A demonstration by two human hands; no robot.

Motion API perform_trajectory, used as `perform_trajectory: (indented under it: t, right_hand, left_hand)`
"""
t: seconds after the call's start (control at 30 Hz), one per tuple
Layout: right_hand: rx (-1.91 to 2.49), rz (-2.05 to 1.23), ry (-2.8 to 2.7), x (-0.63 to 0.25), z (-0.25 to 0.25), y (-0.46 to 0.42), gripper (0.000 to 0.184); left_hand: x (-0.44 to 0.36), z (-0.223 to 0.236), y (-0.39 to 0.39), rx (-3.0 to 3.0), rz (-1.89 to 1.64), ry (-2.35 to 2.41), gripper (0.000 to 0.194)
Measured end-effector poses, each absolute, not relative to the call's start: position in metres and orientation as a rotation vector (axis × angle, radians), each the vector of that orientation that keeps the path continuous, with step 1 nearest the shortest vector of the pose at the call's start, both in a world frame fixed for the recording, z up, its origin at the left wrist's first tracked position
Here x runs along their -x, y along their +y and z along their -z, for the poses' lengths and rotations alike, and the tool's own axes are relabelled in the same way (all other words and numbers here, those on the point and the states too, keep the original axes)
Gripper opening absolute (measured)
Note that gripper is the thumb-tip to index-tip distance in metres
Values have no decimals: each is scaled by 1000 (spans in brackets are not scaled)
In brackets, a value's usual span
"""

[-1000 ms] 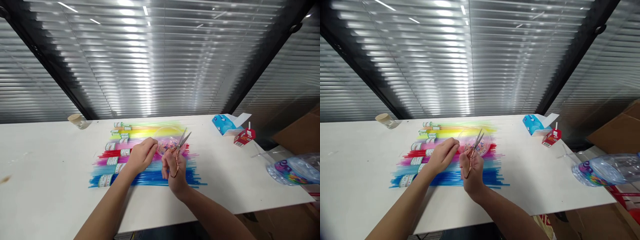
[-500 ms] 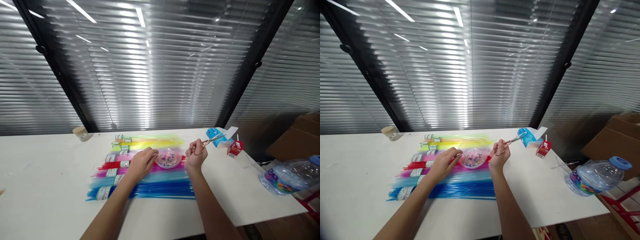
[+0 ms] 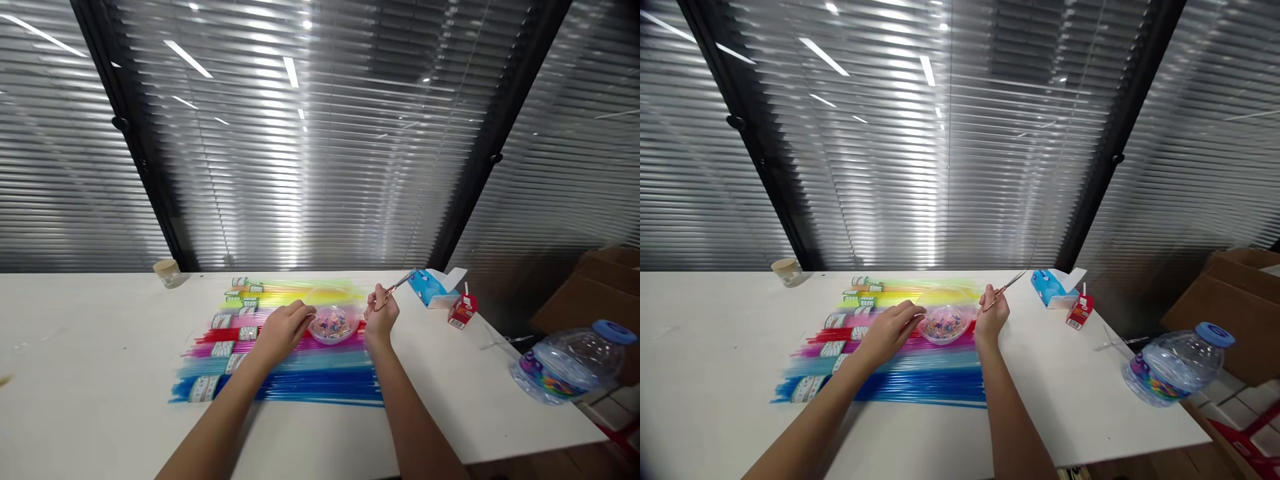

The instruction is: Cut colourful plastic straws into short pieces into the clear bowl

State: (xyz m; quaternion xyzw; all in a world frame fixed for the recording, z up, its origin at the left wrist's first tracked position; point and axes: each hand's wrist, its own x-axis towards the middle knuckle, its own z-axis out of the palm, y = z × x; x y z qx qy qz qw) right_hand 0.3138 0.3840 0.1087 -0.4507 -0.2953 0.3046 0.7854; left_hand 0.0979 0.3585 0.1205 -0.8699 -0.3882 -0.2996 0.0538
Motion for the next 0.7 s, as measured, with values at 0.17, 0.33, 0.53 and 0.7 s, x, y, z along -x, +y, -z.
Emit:
perform_trajectory:
  t: [0.17,0.33,0.53,0.7]
  right_hand:
    - [1095,-540,-979,-310,-115,370,37]
    - [1125,-37,-1595,-295,-115,360,25]
    - [1084,-119,-1773,-288,-110,357,4]
    - [1075,-197,-1758,-288,-111,357,5]
  left_hand:
    - [-100,-122,358,2612,861,-1245,26]
    - [-105,-123,355,2616,831,-1317,28]
    - [-107,-121,353,2696,951,-1403,25]
    - [-109,-122,352,2749,1084,-1355,26]
